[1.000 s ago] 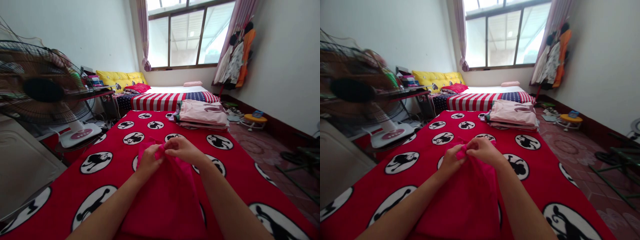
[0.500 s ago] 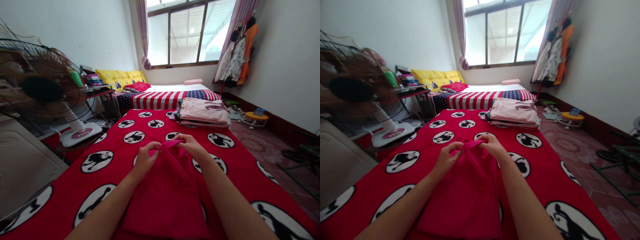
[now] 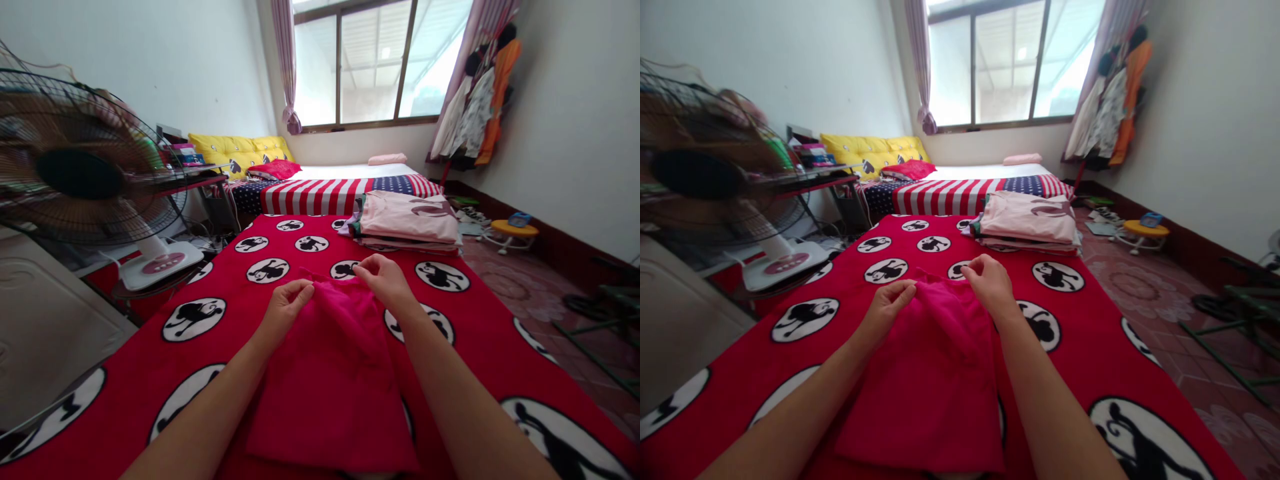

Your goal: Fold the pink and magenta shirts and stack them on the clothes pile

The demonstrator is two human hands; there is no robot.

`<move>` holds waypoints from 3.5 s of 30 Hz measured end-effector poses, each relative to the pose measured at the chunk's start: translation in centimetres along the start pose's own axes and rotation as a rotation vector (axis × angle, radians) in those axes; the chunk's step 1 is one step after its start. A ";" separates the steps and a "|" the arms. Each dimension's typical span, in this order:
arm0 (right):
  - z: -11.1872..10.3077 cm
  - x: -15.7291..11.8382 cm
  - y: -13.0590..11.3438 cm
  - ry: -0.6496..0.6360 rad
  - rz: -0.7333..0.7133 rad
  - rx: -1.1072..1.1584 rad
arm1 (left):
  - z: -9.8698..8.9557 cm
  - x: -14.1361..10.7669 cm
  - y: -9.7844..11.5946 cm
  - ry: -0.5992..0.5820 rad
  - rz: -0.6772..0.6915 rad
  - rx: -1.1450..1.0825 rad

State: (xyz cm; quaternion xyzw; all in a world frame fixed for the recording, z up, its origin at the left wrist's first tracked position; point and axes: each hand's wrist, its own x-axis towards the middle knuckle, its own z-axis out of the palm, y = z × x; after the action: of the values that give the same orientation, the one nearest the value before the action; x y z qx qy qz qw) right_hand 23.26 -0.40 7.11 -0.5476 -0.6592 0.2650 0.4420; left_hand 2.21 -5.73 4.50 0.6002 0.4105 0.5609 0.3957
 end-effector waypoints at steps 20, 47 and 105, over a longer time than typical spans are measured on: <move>-3.6 -0.1 3.6 -0.288 0.394 0.342 | -5.7 2.2 -4.3 0.332 -0.213 0.521; 3.2 -0.9 1.2 -0.073 -0.306 -0.355 | -3.9 2.7 -5.3 0.227 -0.194 0.228; -3.8 1.2 4.5 -0.263 0.254 -0.583 | -3.5 2.5 -5.6 0.164 -0.036 0.536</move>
State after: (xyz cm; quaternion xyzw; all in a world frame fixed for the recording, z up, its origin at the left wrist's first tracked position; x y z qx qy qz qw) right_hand 28.80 1.40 5.48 -0.6897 -0.6853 0.1865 0.1414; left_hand -1.45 -1.41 0.33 0.6287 0.5853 0.4719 0.1984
